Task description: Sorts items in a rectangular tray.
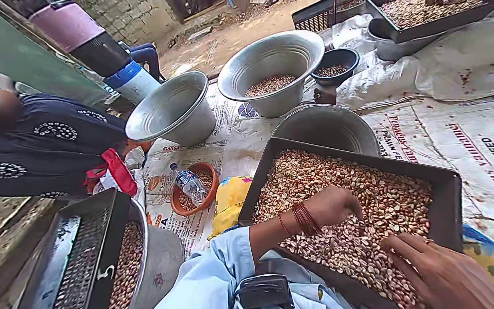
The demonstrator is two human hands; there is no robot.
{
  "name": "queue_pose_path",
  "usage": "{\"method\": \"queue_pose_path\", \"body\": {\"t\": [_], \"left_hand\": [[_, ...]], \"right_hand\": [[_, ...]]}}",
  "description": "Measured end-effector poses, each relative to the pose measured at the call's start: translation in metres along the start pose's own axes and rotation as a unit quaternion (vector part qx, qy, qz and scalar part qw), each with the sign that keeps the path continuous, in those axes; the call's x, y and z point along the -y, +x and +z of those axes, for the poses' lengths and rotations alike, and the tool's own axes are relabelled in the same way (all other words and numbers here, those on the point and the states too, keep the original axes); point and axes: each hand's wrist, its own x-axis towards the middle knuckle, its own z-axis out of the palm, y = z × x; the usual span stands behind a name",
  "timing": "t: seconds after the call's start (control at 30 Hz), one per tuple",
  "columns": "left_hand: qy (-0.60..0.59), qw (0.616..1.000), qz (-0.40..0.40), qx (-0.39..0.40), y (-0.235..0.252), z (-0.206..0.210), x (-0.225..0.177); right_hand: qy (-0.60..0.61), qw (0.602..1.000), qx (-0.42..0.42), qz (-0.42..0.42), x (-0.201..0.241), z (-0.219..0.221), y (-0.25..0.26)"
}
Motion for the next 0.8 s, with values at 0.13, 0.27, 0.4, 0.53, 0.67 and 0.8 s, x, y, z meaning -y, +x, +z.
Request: {"method": "queue_pose_path", "body": {"t": [0.13,0.27,0.4,0.53,0.67,0.8], "left_hand": [[0.217,0.915,-0.036,-0.337,-0.007,-0.038,0.010],[0.180,0.967,-0.117,-0.135,-0.031,-0.039,-0.005],[0.149,0.953,-0.231,0.130,-0.022,0.008,-0.016],[-0.063,0.983,-0.139,0.104,-0.012,0.052,-0.012],[-0.206,0.968,-0.021,-0.143,-0.007,0.043,0.004],[-0.063,0.970,0.018,-0.233,-0.013,0.029,0.014]], "right_hand": [[-0.009,0.999,-0.034,0.003,-0.009,-0.002,0.000],[-0.045,0.994,-0.103,-0.004,-0.017,0.009,0.000],[-0.036,0.994,-0.099,0.007,-0.020,0.007,-0.003],[-0.027,0.997,-0.074,0.024,-0.029,0.000,-0.003],[-0.021,0.995,-0.083,0.044,-0.036,-0.005,-0.004],[-0.014,0.995,-0.082,0.059,-0.036,-0.011,-0.003]]}}
